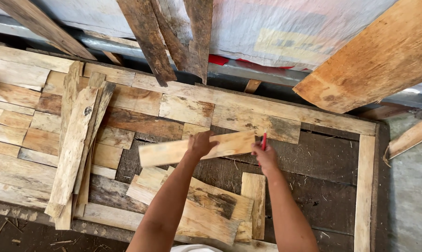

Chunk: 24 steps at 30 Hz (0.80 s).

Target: The person fits thin wood strips into a rectangular frame, placing each strip into gaps on the panel and pressing them flat by hand. They use a utility knife to trim and score strips to size, then press the cut pieces into the remaining open areas of the panel.

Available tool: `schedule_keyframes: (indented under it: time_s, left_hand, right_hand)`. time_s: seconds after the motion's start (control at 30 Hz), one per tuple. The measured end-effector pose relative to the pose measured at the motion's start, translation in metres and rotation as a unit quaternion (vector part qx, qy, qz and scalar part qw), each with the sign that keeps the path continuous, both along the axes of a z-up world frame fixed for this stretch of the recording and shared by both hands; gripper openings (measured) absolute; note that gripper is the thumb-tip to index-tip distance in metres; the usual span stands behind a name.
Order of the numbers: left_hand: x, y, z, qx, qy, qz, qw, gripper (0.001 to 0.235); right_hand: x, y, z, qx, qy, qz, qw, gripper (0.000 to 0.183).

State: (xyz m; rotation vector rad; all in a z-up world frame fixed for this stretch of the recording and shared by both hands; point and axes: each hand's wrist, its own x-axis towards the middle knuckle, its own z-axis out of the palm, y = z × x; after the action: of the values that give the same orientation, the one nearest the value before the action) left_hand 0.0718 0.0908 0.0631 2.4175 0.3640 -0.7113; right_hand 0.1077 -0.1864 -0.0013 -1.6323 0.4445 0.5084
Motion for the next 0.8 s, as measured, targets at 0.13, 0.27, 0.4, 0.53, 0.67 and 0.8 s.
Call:
schedule_keyframes:
  time_s: [0.13, 0.27, 0.4, 0.53, 0.67, 0.8]
  left_hand:
    - [-0.006, 0.005, -0.04, 0.075, -0.018, -0.007, 0.997, 0.04]
    - [-0.009, 0.001, -0.037, 0.13, -0.051, -0.006, 0.99, 0.046]
    - [-0.016, -0.022, -0.056, 0.141, -0.074, -0.121, 0.98, 0.052]
    - [-0.032, -0.061, -0.073, 0.097, -0.086, -0.203, 0.971, 0.056]
    - [-0.041, -0.086, -0.056, 0.135, -0.033, -0.264, 0.955, 0.076]
    - [-0.043, -0.095, -0.068, 0.143, -0.028, -0.248, 0.958, 0.079]
  right_hand:
    - [-0.021, 0.01, -0.054, -0.053, 0.024, 0.026, 0.998, 0.019]
    - [-0.034, 0.01, -0.087, -0.047, 0.005, 0.031, 0.998, 0.025]
    - [-0.039, 0.009, -0.069, -0.145, -0.08, 0.047, 0.985, 0.031]
    - [-0.051, 0.006, -0.037, -0.241, -0.127, 0.093, 0.958, 0.033]
    - [-0.061, 0.024, 0.016, -0.288, -0.158, 0.169, 0.929, 0.046]
    - [-0.063, 0.023, -0.002, -0.33, -0.2, 0.235, 0.892, 0.061]
